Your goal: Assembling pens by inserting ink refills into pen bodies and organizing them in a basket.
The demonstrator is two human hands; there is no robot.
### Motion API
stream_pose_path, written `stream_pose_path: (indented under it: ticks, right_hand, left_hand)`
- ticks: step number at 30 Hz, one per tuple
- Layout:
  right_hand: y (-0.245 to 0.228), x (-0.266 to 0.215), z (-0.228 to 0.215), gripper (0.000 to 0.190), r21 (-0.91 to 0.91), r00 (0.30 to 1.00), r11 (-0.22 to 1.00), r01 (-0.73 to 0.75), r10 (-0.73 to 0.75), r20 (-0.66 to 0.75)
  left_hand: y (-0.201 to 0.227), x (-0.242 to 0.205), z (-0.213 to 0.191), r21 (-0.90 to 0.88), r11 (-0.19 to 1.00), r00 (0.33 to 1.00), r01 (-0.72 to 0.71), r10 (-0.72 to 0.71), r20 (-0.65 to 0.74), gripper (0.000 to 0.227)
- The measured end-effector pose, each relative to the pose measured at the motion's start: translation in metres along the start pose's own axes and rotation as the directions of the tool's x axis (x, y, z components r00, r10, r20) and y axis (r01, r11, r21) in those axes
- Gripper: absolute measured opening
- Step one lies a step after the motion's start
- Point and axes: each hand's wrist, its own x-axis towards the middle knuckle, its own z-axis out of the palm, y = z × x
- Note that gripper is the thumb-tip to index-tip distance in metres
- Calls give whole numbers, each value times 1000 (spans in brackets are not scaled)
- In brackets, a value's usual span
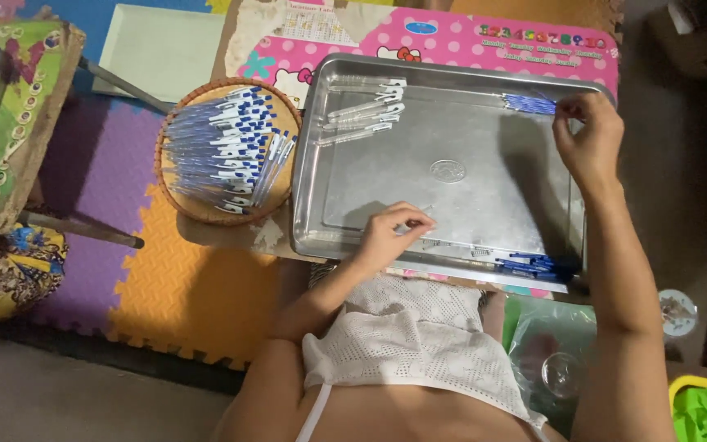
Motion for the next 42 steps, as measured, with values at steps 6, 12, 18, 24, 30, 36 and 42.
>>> stream_pose_path:
  ticks: [6,12,18,24,30,36,42]
  right_hand:
    - [-90,-48,-27,19,654,929,671,-349,337,151]
    - [-145,-78,-6,10,715,989,693,-96,146,-9]
    - [-168,-65,-2,7,745,1000,667,17,6,-28]
    - [-165,-70,-2,10,744,999,668,-7,-25,32]
    - [-167,-69,-13,9,749,986,656,-87,-48,157]
    - [-148,-97,-4,31,945,974,266,-192,-63,216]
    - [-160,-134,48,25,958,964,219,-186,227,135]
  left_hand:
    - [40,19,-16,-424,904,990,-56,-5,-142,17]
    - [84,20,-25,-562,827,989,32,-108,-102,17]
    - [96,13,-29,-523,852,992,0,-66,-107,18]
    - [99,13,-28,-386,921,995,-47,8,-103,20]
    - [100,14,-28,-103,983,987,-151,144,-77,23]
    - [80,5,-26,-4,965,965,-261,261,-6,20]
    - [68,4,-10,108,924,922,-366,376,-95,14]
